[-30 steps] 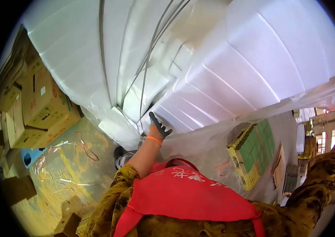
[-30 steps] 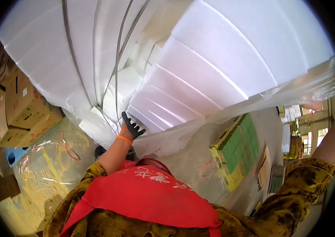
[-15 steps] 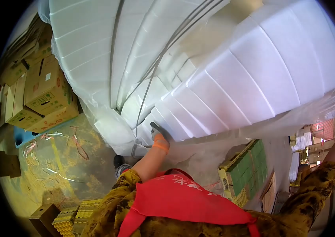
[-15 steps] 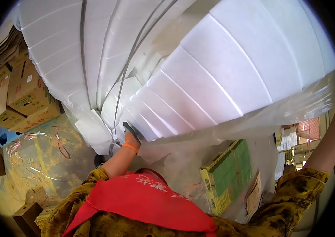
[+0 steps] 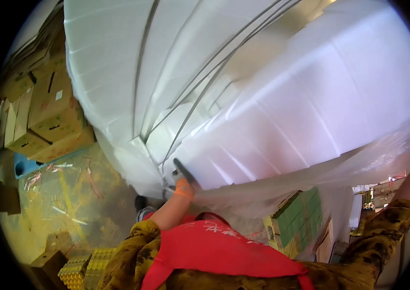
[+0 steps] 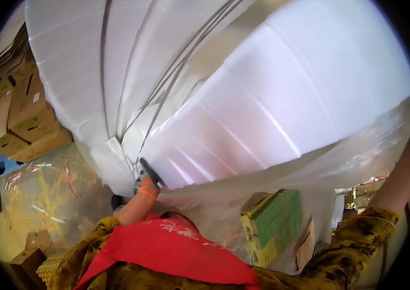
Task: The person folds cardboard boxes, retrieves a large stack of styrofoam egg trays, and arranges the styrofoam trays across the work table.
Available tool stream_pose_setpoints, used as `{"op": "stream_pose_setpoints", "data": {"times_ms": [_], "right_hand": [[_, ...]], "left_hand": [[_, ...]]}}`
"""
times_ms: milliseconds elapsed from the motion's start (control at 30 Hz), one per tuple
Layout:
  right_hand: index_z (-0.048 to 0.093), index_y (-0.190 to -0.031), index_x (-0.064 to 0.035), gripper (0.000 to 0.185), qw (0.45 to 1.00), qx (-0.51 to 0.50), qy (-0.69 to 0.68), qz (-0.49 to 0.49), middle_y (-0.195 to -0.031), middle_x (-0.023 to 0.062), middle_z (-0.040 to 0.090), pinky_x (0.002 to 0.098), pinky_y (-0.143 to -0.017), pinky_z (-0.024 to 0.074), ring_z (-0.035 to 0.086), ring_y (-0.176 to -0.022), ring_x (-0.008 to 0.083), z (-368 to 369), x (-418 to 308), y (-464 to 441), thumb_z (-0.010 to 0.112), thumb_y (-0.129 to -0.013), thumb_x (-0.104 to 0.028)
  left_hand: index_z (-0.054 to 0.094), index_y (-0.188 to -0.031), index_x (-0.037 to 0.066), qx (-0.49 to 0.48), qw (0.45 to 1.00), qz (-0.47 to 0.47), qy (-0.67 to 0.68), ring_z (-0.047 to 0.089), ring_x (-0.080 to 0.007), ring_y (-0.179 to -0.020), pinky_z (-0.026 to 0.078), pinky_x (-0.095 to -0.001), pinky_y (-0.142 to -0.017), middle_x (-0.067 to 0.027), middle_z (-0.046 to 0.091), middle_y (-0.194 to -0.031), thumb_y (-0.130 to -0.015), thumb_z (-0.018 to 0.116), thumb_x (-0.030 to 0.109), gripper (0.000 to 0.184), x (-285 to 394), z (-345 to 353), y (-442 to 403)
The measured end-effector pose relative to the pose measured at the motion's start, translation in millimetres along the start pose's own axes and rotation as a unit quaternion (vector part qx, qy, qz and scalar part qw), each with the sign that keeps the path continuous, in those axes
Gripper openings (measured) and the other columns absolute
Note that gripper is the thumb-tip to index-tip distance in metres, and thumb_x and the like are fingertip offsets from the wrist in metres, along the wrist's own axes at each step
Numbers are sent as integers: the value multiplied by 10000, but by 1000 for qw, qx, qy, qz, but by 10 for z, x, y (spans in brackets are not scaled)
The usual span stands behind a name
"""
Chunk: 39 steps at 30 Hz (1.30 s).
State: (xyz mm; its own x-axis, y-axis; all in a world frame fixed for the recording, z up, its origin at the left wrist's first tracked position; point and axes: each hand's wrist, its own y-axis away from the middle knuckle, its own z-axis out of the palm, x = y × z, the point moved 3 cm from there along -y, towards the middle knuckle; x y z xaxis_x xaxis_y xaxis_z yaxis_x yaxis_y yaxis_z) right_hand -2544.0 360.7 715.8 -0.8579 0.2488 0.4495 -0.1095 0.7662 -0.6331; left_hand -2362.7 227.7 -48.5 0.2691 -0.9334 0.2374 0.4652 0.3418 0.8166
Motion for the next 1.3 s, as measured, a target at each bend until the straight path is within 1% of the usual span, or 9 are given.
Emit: {"op": "stream_pose_setpoints", "data": {"times_ms": [233,333,500,667,833,867,933,1167,1300], "right_hand": [[442,-1450,27,457,984,57,-166,23,-1505,165,450,351,-1184,261,412,-1397,271,-35,94,30,381,-1037,-162],[450,-1454,11,458,976,82,-199,17,-1508,152,453,343,-1185,251,411,-1399,258,-11,123,-23,383,-1037,-166],[494,-1430,-10,425,952,173,-245,64,-1472,149,495,344,-1170,295,449,-1369,255,-11,-263,-84,362,-1033,-84],[550,-1380,-9,407,909,175,-340,-165,-1413,124,567,316,-1149,332,497,-1335,214,-154,159,-116,487,-1030,-206],[310,-1525,-28,700,916,71,-393,-41,-1583,146,304,457,-1200,227,313,-1438,304,-241,-801,-161,423,-1029,-509],[349,-1498,-17,760,874,177,-451,43,-1559,145,337,467,-1188,247,339,-1413,320,-183,-902,-186,440,-999,-583],[354,-1498,-34,778,891,47,-446,-71,-1557,145,341,463,-1178,267,351,-1405,316,-237,-914,-227,442,-987,-613],[298,-1540,-82,815,891,103,-436,-68,-1578,99,320,421,-1208,184,303,-1435,292,-18,-648,-300,479,-964,-629],[359,-1497,-67,717,873,106,-471,-68,-1507,92,394,388,-1161,249,370,-1372,261,21,-939,-292,493,-980,-546]], "left_hand": [[314,-1552,135,-213,976,32,37,348,-337,-1421,277,-502,-1169,-118,337,-1583,-778,309,925,1106,-163,-216,-762],[249,-1579,217,-392,918,36,39,262,-338,-1467,190,-510,-1210,-53,256,-1627,-735,255,968,1130,-166,-336,-1022],[220,-1584,215,-433,891,116,75,270,-330,-1464,216,-491,-1211,-56,258,-1622,-761,250,948,1103,-17,-136,-703],[218,-1584,183,-405,897,157,86,284,-335,-1457,216,-496,-1211,-67,272,-1617,-788,219,929,1090,41,-110,-430],[278,-1567,150,-297,934,191,57,342,-338,-1429,249,-474,-1203,-97,338,-1587,-824,188,901,1060,234,-608,6],[286,-1562,140,-293,935,179,87,356,-337,-1420,282,-460,-1190,-107,347,-1580,-838,201,889,1046,302,-652,92],[267,-1565,144,-262,931,245,65,379,-332,-1406,309,-447,-1180,-100,357,-1571,-868,227,856,997,465,-792,137],[287,-1552,134,-189,942,272,57,413,-340,-1376,357,-452,-1149,-124,381,-1550,-821,306,892,1054,1120,-1488,263],[309,-1541,135,-171,947,267,56,426,-332,-1367,366,-452,-1146,-115,401,-1539,-797,315,911,1075,1382,-1919,548]]}}
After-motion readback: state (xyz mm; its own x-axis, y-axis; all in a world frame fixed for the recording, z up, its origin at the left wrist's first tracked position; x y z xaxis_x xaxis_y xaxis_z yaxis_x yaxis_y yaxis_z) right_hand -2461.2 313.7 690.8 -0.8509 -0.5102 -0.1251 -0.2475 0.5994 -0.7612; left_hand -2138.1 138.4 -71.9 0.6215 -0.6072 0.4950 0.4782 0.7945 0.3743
